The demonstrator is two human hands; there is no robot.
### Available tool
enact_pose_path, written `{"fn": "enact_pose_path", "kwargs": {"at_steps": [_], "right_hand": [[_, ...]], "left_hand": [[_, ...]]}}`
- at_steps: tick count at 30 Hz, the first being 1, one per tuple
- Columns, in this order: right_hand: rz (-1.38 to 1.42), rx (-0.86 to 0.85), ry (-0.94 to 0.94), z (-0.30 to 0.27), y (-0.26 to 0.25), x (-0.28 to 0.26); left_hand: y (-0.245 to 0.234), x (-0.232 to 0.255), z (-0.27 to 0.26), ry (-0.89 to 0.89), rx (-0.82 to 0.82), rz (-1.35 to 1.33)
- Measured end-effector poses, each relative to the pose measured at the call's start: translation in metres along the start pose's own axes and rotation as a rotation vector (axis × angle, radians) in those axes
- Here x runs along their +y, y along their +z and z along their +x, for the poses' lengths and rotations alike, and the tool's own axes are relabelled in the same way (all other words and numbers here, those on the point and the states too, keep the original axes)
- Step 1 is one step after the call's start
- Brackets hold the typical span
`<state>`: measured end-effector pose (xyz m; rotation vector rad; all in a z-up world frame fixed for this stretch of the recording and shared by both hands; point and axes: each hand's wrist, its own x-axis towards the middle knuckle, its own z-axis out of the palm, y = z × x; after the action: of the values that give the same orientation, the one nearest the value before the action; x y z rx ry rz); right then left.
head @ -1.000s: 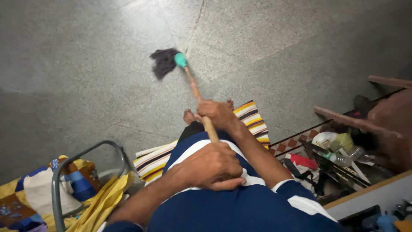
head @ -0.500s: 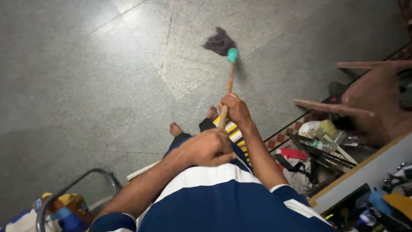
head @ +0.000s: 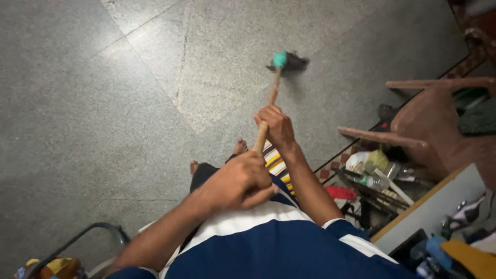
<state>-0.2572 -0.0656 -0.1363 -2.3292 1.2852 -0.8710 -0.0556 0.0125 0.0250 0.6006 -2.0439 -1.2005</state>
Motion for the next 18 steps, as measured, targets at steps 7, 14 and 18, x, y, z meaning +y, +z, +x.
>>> {"fn": "enact_pose_path", "kwargs": {"at_steps": [7,14,18], "right_hand": [[0.249,-0.002,-0.215,0.056,0.027,-0.022],[0.452,-0.208,-0.420,0.101,0.079,-0.027],[0.456,-0.358,-0.400,0.117,0.109,-0.019]], "left_hand": [[0.009,0.020,0.012,-0.002,0.085,0.134],[-0.006,0.000,0.021,-0.153,0.086,0.207],[-0.031,-0.024,0.029,-0.249,0.051,0.187]]}}
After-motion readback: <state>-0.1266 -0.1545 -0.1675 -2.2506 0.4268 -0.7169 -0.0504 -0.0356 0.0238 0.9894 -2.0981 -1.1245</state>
